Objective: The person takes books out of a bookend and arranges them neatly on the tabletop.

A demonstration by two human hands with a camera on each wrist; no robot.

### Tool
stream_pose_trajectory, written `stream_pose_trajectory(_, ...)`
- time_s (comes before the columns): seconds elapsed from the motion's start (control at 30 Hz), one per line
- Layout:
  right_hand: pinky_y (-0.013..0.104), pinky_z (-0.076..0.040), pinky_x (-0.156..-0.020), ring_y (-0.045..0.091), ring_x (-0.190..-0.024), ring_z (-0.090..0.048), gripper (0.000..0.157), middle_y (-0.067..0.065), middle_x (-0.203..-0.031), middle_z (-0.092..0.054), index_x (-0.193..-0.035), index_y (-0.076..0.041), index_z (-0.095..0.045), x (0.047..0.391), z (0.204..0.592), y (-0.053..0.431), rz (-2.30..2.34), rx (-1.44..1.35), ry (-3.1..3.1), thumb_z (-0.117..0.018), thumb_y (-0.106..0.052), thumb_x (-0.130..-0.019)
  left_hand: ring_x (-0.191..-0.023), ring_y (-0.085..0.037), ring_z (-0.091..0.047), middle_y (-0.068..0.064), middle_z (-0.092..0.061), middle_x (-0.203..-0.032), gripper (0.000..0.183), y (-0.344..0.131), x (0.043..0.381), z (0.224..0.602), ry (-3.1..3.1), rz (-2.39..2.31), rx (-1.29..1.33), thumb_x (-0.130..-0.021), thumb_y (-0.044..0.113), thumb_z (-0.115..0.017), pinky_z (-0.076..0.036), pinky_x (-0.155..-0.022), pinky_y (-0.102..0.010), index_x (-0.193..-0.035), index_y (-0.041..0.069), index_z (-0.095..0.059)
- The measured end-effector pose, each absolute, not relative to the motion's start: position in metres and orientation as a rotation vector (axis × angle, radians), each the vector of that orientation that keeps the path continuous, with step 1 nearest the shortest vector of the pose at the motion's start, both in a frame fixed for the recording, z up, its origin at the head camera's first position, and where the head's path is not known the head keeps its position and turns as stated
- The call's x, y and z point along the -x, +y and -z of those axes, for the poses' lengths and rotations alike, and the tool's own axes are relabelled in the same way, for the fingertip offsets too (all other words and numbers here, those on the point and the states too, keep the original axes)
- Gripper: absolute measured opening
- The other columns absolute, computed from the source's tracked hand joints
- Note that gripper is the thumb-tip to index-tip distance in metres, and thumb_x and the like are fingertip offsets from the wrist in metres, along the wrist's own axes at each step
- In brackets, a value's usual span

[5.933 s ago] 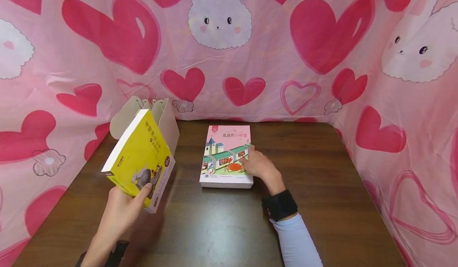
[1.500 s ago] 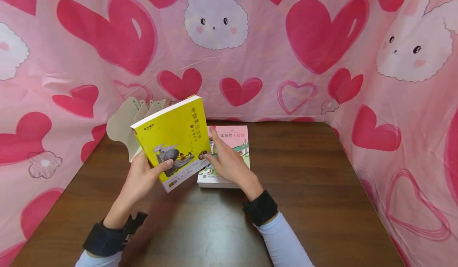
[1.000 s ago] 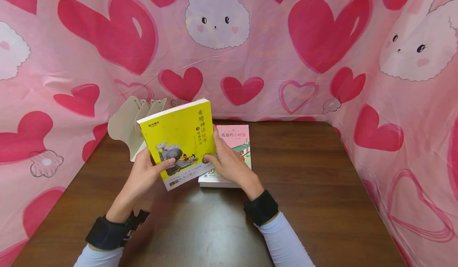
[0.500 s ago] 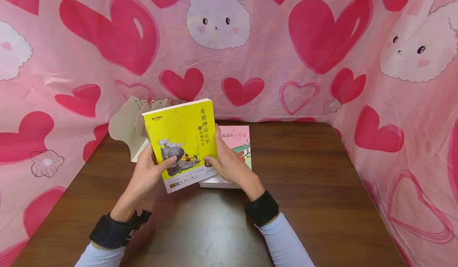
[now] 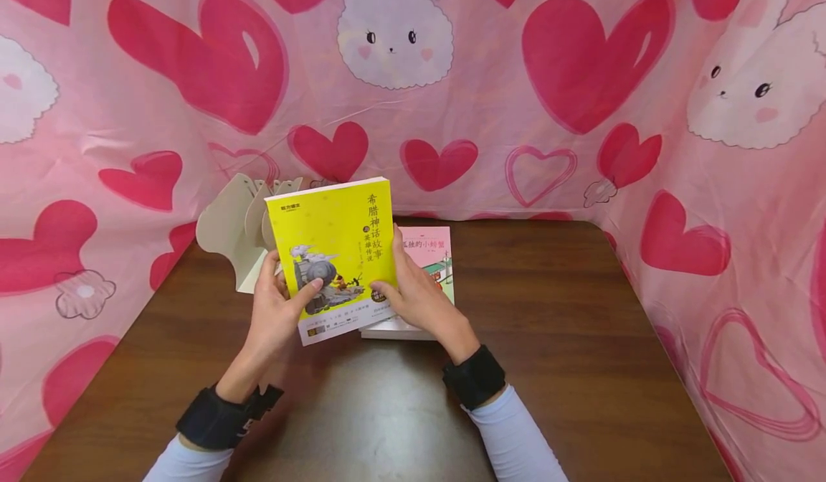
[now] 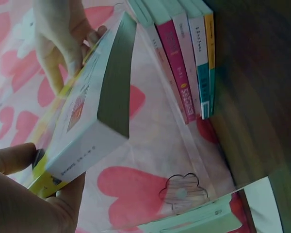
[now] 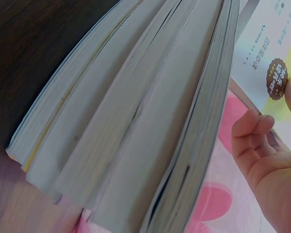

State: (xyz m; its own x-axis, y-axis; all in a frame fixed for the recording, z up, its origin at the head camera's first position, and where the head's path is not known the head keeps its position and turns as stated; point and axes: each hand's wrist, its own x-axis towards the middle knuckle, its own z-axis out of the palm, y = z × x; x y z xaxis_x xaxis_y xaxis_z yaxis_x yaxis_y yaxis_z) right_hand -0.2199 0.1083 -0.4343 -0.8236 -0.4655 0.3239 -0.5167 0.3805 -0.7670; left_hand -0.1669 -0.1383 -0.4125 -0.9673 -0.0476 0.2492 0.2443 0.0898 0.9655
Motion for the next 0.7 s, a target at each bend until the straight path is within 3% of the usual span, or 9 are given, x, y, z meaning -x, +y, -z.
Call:
stream_pose_trajectory(0.3,0.032,-0.058,-0.093,0.014,-0.11,-0.062,0.116,-0.003,-0.131,-0.053,-0.166,-0.042,0.008,0.22,0.434,0.109,-1.473,-0.906,-2.532,-0.08,-0.021,-0.094,-0.093,-0.031,-0.078,-0.012,-0.077,-0.117,0.049,-0.131,0.17,0.424,-1.968,1.99,0.174,-0.098,0.008,-0.076,-0.064,-0.078,-0.042,-0.135,0.009,-0.045)
stream_pose_trajectory(0.53,0.03,-0.059,-0.088,0.011,-0.108,-0.063,0.113,-0.005,-0.13,-0.054,-0.166,-0.044,0.005,0.219,0.434,0.11,-1.466,-0.862,-2.553,-0.08,-0.023,-0.094,-0.091,-0.026,-0.078,-0.019,-0.075,-0.118,0.045,-0.125,0.173,0.431,-1.856,2.024,0.188,-0.098,0.002,-0.072,-0.064,-0.075,-0.037,-0.133,0.004,-0.045)
stream_pose_trajectory(0.7,0.031,-0.059,-0.088,0.011,-0.108,-0.062,0.112,-0.005,-0.131,-0.054,-0.166,-0.044,0.004,0.219,0.435,0.111,-1.474,-0.849,-2.556,-0.08,-0.023,-0.095,-0.094,-0.032,-0.078,-0.017,-0.074,-0.121,0.046,-0.122,0.175,0.433,-1.804,2.101,0.237,-0.102,0.009,-0.07,-0.064,-0.077,-0.044,-0.137,0.008,-0.041)
